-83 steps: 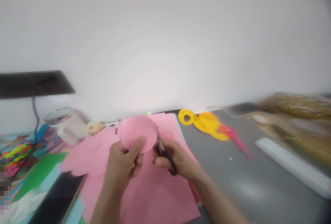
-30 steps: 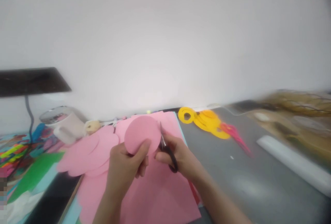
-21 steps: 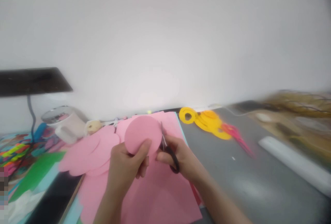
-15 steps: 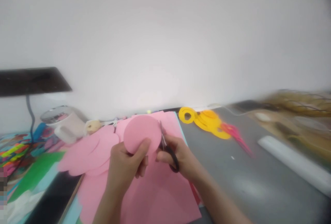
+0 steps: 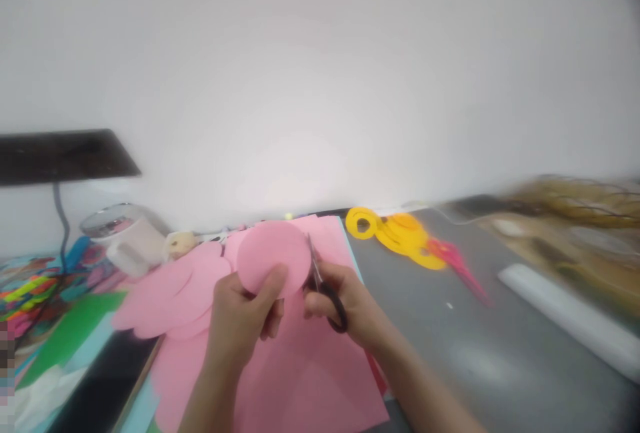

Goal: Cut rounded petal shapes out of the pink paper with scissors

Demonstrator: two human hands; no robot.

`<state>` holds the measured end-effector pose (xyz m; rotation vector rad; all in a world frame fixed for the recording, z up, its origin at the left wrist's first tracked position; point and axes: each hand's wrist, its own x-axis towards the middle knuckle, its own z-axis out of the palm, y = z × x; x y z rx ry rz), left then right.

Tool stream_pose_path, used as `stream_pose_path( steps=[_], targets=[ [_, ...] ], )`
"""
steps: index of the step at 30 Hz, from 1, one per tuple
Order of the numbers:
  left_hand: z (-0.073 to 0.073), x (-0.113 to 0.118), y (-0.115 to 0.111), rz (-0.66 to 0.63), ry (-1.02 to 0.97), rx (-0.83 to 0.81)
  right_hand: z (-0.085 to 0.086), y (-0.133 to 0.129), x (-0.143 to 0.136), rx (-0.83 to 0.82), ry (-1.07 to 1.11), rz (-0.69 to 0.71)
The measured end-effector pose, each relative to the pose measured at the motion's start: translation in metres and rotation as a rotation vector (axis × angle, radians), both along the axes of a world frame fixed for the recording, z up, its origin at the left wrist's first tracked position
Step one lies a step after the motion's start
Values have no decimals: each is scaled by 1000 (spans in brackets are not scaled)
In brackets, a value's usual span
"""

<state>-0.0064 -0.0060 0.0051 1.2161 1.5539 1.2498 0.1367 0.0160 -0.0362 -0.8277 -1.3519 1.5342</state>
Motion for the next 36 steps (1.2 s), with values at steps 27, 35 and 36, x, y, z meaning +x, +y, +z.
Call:
stream_pose_path(
  steps=[27,35,36],
  targets=[
    [-2,-4,1,53,-32,59,-1,-3,-3,-36,3,22],
    [-3,-3,1,101,-18,90,3,-4,-3,-63,3,25],
    [-3,-3,1,104,-14,92,2,-4,-3,-64,8,29]
  ],
)
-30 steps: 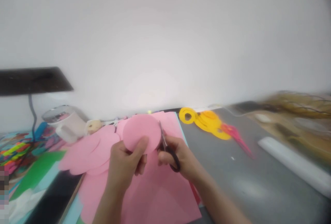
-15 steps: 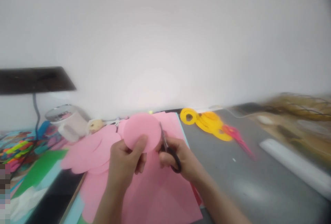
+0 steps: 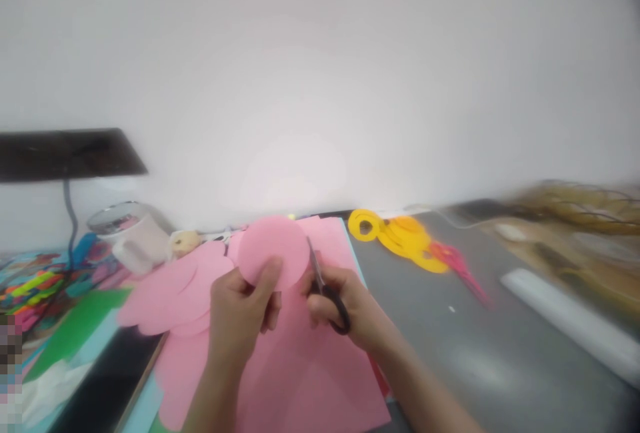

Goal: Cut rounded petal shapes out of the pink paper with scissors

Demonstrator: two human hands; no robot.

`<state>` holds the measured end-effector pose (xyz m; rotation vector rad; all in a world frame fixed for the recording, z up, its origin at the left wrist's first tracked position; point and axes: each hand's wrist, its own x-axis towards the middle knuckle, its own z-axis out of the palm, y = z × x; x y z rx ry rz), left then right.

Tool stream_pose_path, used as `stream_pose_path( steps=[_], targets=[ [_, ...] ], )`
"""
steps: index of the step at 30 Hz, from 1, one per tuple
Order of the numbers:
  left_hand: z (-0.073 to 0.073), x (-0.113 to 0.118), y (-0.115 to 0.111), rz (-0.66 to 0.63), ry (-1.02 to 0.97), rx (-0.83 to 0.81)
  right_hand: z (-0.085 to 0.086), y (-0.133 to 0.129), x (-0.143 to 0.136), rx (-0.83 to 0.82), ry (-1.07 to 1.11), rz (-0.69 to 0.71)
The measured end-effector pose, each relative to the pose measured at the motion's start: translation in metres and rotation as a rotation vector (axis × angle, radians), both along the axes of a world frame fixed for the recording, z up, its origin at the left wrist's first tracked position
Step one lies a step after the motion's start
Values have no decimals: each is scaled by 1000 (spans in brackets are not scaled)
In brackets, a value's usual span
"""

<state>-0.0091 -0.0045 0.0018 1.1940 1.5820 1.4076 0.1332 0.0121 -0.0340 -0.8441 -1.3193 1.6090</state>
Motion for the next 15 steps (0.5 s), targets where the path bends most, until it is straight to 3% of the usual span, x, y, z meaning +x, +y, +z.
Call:
stream_pose_path(
  steps=[15],
  targets=[
    [0,-4,-1,-11,105,4,-1,1,0,16,-50,-26]
  ],
)
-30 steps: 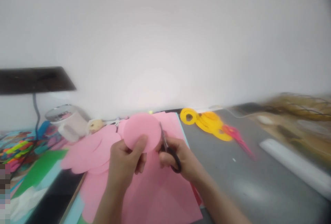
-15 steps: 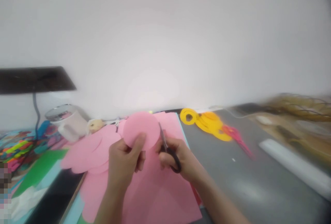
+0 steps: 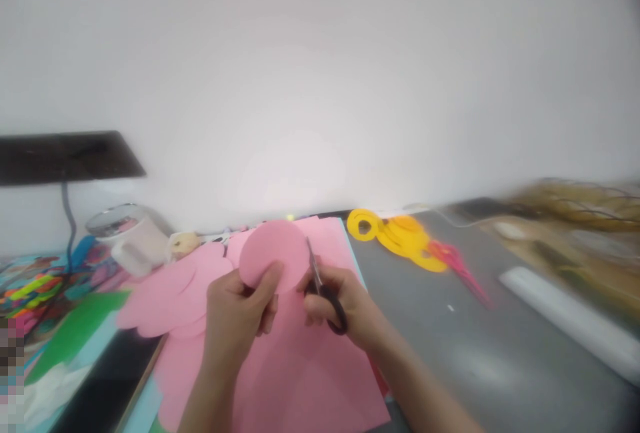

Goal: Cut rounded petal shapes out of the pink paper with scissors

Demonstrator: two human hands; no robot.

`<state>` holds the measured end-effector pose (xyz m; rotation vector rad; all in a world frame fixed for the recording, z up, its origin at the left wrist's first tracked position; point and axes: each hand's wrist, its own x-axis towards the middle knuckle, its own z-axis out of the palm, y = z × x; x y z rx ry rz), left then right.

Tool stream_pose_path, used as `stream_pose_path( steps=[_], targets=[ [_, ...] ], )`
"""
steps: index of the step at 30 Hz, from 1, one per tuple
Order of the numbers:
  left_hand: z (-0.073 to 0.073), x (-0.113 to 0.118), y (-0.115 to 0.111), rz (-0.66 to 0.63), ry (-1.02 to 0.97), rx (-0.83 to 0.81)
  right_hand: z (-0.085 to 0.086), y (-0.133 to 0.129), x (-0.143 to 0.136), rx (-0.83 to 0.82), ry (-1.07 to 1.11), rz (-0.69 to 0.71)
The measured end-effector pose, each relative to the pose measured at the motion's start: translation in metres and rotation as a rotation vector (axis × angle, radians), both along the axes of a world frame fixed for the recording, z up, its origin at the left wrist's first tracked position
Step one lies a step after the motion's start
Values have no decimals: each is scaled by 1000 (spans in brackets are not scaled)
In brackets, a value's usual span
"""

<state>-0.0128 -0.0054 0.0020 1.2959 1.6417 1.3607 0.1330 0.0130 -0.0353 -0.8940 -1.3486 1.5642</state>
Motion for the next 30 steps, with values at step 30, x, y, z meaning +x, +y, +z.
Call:
stream_pose_path(
  steps=[30],
  targets=[
    [0,1,1,-16,-92,-50,2,1,-1,6,-1,-141]
  ],
)
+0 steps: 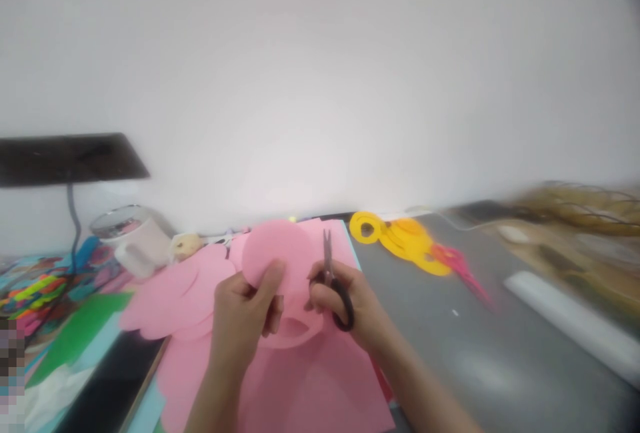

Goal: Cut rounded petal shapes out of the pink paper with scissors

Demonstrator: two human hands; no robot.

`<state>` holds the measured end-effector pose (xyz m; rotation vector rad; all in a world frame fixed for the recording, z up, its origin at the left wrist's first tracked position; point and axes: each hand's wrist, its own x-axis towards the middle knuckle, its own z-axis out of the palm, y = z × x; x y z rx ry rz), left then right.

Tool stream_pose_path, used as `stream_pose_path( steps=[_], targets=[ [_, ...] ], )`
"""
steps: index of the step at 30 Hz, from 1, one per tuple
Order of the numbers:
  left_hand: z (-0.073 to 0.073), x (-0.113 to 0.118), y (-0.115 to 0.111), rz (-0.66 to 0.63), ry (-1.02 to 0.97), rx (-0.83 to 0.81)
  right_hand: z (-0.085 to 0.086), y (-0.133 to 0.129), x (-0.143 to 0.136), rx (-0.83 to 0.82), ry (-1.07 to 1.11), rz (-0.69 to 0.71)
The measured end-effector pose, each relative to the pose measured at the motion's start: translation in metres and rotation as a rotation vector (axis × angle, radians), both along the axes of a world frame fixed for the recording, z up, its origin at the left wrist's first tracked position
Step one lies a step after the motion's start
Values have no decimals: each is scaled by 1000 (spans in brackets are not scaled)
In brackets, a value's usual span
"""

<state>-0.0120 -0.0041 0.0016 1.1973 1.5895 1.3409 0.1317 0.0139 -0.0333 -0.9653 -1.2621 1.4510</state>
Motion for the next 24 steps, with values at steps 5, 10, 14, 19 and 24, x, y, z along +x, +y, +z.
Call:
stream_pose_path(
  steps=[5,10,14,19,24],
  targets=[
    [0,2,0,-7,-27,1,0,0,-1,33,50,-64],
    [2,4,0,-23,-46,27,-3,0,-1,61,16,118],
    [2,6,-1,-41,-64,37,-4,0,-1,80,43,188],
    [3,5,-2,-90,-49,22,-2,1,-1,42,80,224],
    [4,5,-3,-111,-81,-9,-2,1,-1,30,81,214]
  ],
)
